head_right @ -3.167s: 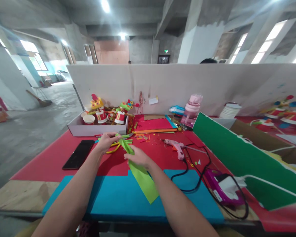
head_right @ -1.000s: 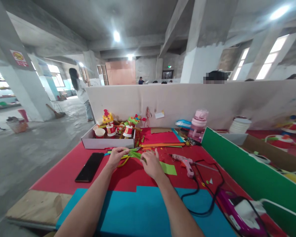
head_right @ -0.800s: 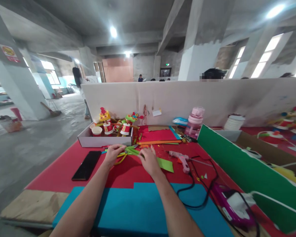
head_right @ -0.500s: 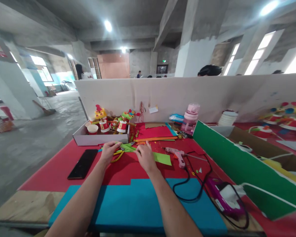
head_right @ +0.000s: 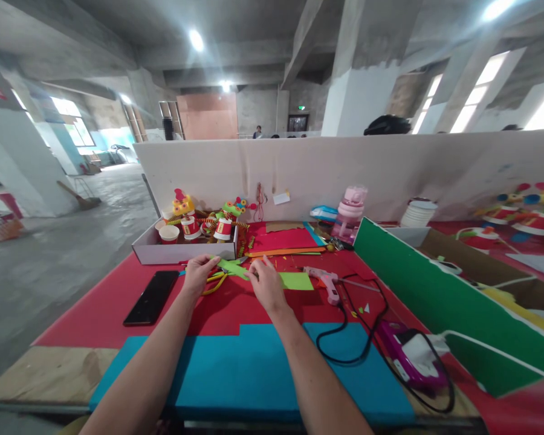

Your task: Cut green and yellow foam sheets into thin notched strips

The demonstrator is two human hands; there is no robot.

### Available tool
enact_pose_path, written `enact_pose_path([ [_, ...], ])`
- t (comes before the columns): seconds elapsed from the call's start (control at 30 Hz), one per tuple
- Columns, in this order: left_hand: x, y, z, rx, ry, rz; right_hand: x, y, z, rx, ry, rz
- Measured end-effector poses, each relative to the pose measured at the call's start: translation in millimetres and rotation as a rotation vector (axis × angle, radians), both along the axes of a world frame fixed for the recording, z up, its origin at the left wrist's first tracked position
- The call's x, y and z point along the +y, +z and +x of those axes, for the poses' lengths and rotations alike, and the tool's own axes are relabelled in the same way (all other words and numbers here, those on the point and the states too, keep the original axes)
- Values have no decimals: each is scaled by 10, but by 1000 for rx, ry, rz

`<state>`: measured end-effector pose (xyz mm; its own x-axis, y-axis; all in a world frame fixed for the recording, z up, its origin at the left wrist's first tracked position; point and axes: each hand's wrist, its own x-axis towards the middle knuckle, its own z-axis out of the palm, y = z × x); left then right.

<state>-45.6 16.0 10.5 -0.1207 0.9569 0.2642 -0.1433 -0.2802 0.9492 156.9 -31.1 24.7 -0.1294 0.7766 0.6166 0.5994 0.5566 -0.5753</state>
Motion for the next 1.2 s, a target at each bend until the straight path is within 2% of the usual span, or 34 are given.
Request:
enact_pose_path([
  [0.1,-13,18,8,4,5,5,0,-8,6,40,21,-64],
  [0.4,-10,29,11,30,11,11,63,-100,27,68,69,-101],
  [0.6,-22,24,65,100,-21,45,85,-153,5,43,82,-213],
  [0.77,-53,30,148,152,-38,52,67,-129,-73,22,111,-229],
  [1.0,-22,3,139,157,-30,56,49,-107,-89,116,161,-364],
  [1.2,-46,31,139,154,-17,60,25,-101,-92,153,183,-371],
])
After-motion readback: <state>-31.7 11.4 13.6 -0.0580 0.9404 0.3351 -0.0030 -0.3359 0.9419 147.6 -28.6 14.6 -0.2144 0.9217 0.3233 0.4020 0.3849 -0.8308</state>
